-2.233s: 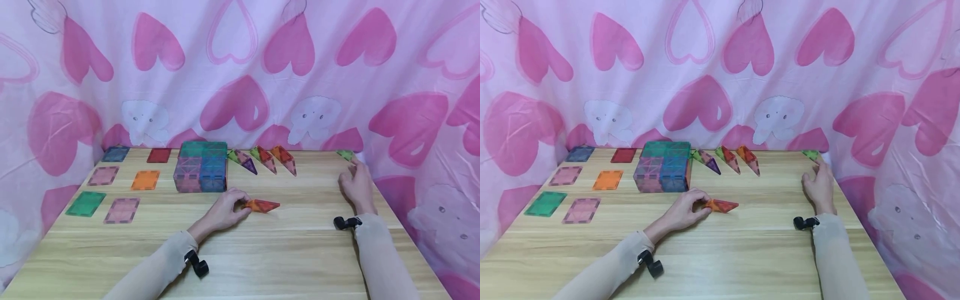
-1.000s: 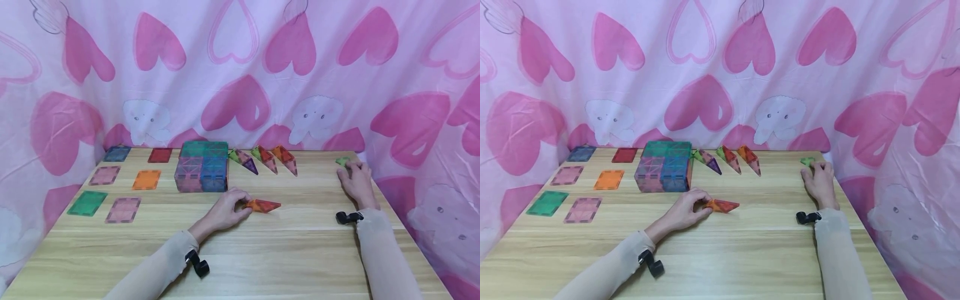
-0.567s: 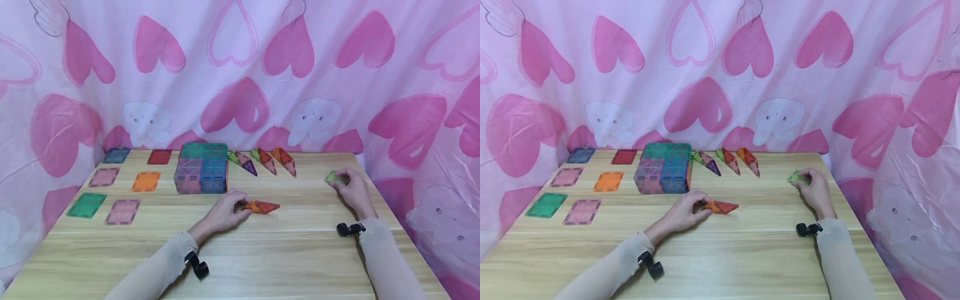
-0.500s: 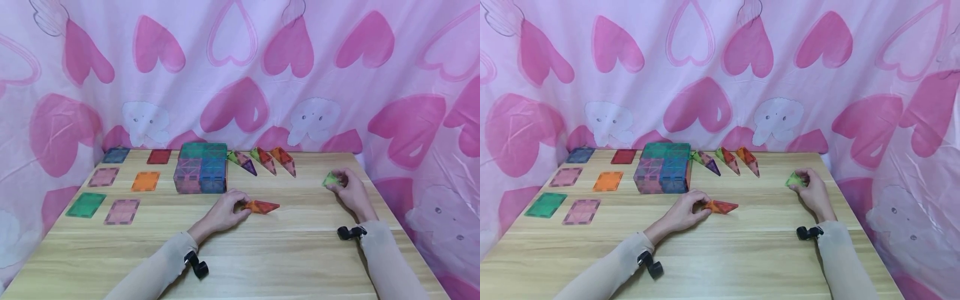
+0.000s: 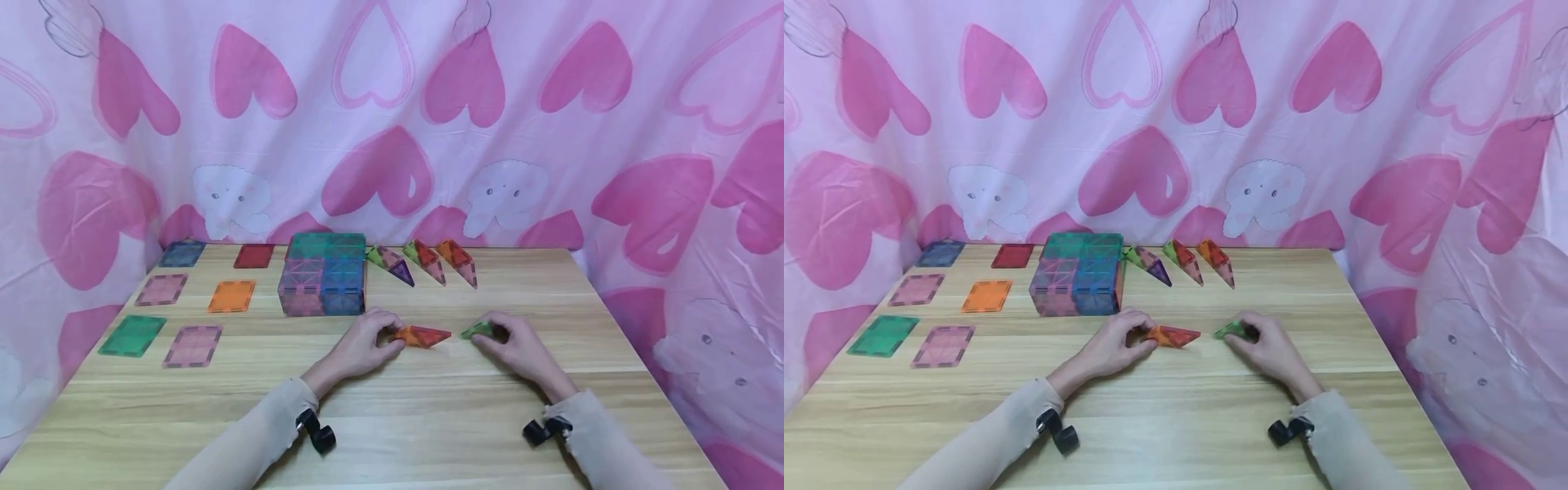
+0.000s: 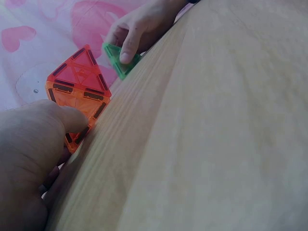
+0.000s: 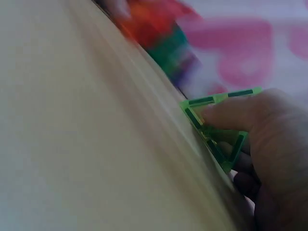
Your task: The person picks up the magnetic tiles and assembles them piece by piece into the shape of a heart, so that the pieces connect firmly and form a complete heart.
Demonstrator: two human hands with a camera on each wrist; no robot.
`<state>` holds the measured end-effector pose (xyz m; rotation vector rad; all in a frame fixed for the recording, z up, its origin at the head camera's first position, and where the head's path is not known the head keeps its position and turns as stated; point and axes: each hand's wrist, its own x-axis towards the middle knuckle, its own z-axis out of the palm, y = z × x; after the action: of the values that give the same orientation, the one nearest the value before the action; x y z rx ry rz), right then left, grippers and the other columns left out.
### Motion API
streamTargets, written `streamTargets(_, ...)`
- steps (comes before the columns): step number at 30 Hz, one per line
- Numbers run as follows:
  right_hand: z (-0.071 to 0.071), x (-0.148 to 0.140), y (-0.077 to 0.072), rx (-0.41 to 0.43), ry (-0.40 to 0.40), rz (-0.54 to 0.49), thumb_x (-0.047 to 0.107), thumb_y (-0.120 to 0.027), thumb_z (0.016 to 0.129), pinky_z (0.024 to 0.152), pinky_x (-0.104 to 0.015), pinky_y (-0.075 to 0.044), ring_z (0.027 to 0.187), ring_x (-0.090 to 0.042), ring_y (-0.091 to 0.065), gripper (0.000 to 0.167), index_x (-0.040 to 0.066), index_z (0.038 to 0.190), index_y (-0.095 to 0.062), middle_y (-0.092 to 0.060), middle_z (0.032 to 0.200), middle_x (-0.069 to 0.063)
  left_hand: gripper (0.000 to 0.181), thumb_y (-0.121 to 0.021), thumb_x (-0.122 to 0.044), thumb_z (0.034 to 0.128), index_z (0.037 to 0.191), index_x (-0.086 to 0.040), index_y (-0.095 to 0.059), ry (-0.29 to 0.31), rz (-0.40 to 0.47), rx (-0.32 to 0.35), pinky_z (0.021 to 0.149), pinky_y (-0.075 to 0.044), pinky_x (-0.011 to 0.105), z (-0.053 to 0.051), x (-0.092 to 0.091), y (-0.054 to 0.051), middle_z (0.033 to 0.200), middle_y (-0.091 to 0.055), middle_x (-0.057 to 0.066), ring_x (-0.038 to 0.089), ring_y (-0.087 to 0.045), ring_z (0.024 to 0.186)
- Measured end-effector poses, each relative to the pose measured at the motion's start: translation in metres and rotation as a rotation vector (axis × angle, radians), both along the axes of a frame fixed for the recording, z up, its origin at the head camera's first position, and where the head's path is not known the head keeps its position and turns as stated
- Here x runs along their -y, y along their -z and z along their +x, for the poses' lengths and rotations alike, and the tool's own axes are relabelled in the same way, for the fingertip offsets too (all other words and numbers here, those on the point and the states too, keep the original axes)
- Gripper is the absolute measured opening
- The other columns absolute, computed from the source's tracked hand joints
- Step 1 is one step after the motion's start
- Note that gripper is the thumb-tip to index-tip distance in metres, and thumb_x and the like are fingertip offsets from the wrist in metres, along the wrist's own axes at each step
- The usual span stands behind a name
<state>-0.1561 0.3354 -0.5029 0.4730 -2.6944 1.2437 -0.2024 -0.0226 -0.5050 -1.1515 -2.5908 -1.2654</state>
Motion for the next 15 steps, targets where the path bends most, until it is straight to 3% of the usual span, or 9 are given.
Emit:
streamTargets(7,0.012,0.058,-0.002,-0.017,-0.124,0.007,0.021,-0.087,0.099,0.078,-0.029,-0.054,0.091,-0.012,-0.064,0.017,0.032,0.109,-0.078,-0.073,0.105,0.013,0.013,-0.084,-0.013,0.0986,0.110,-0.015,-0.079,0.002,0.003,-0.003,0.097,-0.057,0.038,0.000,0.001,0.000,0.110,-0.078,-0.002,0.017,-0.066,0.108)
streamTargets(15,0.018,0.060,0.000,-0.028,-0.126,0.006,0.023,-0.083,0.103,0.075,-0.029,-0.051,0.088,-0.012,-0.062,0.015,0.033,0.113,-0.078,-0.071,0.103,0.014,0.016,-0.087,-0.016,0.0962,0.109,-0.017,-0.078,0.013,0.010,-0.013,0.100,-0.056,0.039,0.001,0.001,0.001,0.111,-0.077,-0.004,0.016,-0.066,0.111)
